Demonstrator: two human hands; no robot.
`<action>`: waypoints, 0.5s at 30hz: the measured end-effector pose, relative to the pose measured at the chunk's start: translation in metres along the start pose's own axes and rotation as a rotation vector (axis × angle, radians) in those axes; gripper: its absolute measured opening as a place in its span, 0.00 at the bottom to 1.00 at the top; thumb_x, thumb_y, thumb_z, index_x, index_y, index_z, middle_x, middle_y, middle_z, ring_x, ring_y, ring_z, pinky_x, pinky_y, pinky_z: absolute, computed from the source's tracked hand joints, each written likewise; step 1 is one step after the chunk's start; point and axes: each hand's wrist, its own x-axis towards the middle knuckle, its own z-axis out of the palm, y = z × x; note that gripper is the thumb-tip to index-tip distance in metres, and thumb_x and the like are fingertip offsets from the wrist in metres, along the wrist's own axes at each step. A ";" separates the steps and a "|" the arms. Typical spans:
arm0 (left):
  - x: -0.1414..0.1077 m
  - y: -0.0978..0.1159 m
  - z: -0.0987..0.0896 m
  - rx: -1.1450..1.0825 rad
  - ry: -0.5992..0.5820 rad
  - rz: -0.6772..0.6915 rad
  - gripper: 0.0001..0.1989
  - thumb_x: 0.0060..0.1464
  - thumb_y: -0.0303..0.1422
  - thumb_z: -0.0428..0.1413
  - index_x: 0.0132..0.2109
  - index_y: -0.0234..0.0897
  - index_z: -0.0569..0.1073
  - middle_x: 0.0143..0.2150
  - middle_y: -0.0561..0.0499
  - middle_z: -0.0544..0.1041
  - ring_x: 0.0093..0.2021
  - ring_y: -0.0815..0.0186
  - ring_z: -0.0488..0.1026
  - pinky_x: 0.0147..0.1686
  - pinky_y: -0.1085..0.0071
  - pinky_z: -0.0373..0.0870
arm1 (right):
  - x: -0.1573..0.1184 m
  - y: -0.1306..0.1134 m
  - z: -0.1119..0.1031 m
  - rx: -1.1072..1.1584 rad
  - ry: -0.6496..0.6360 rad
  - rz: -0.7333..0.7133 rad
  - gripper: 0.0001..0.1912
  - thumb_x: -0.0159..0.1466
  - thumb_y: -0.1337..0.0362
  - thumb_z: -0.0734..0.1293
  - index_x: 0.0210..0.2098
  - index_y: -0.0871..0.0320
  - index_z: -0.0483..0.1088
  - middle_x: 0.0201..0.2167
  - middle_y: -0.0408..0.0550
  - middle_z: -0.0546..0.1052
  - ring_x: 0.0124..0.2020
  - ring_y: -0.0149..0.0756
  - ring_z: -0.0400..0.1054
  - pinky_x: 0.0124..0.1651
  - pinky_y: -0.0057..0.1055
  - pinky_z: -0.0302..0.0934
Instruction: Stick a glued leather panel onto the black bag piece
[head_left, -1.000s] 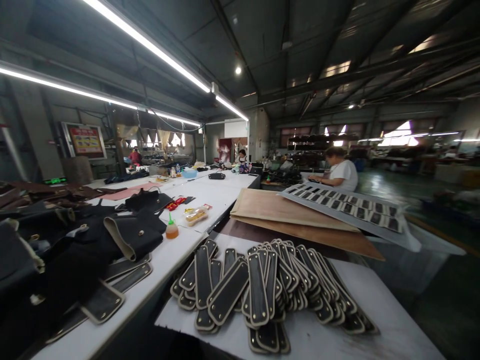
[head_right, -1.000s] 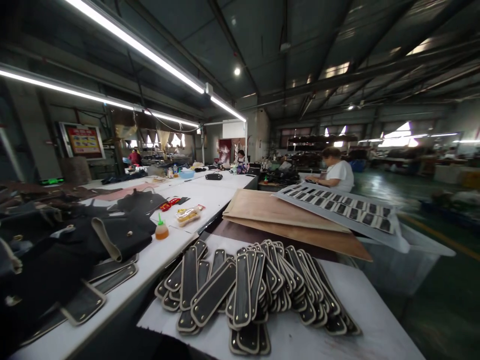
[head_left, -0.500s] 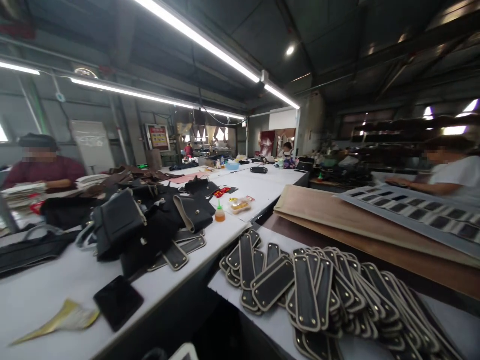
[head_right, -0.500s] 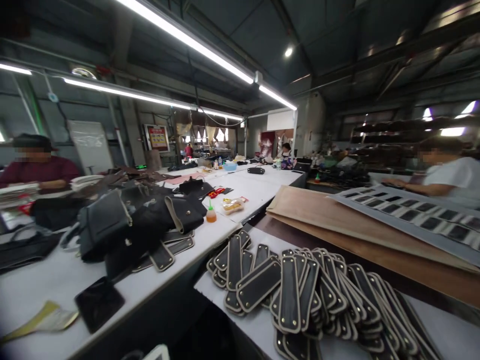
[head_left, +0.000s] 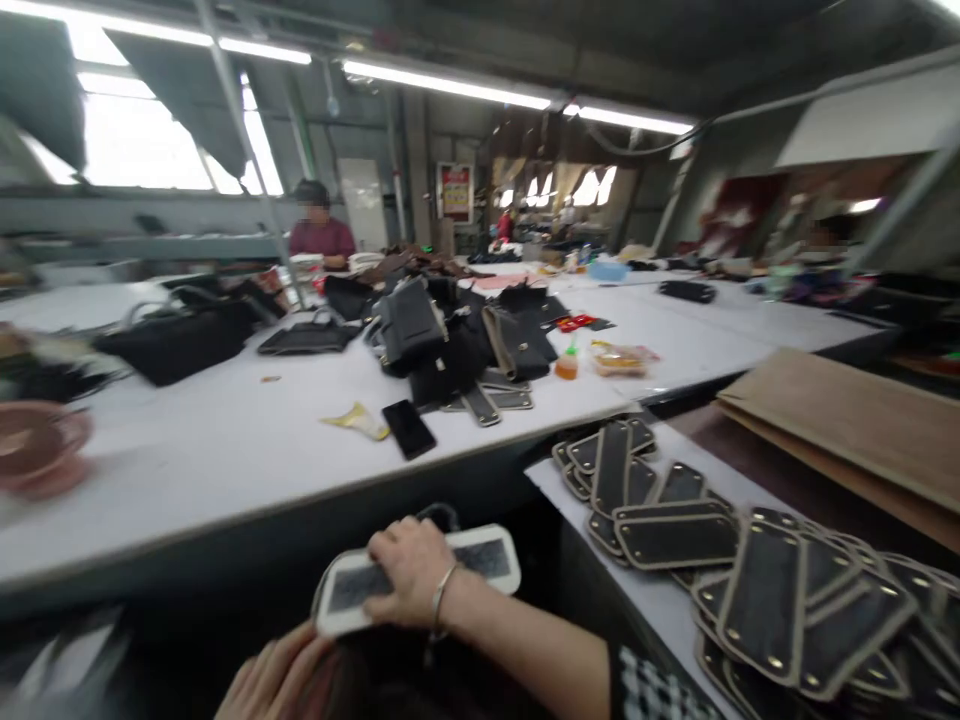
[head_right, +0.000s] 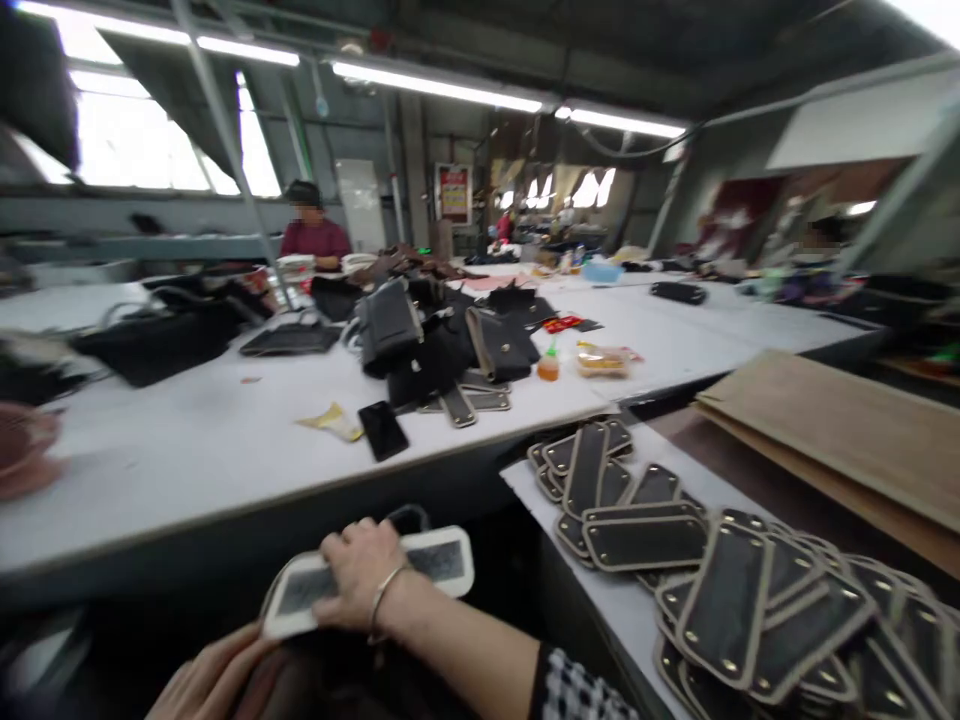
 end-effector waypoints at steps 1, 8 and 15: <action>-0.010 -0.001 -0.016 0.027 -0.064 -0.006 0.11 0.54 0.34 0.58 0.45 0.49 0.77 0.41 0.51 0.80 0.36 0.61 0.76 0.37 0.65 0.71 | -0.003 0.001 0.000 0.030 0.000 -0.013 0.23 0.54 0.48 0.68 0.43 0.56 0.68 0.42 0.51 0.75 0.43 0.46 0.68 0.44 0.41 0.63; -0.011 0.007 -0.033 0.074 -0.262 -0.150 0.06 0.59 0.29 0.54 0.44 0.38 0.72 0.42 0.47 0.77 0.39 0.61 0.74 0.40 0.67 0.68 | -0.004 0.004 0.004 0.118 -0.001 -0.063 0.16 0.57 0.55 0.67 0.42 0.55 0.67 0.40 0.49 0.73 0.44 0.44 0.65 0.44 0.38 0.56; -0.012 0.004 -0.032 0.006 -0.267 -0.149 0.06 0.62 0.26 0.49 0.42 0.39 0.70 0.40 0.48 0.73 0.38 0.61 0.71 0.39 0.64 0.68 | -0.001 0.004 0.005 0.134 -0.018 -0.034 0.16 0.55 0.54 0.68 0.41 0.54 0.67 0.40 0.47 0.74 0.43 0.43 0.65 0.43 0.36 0.55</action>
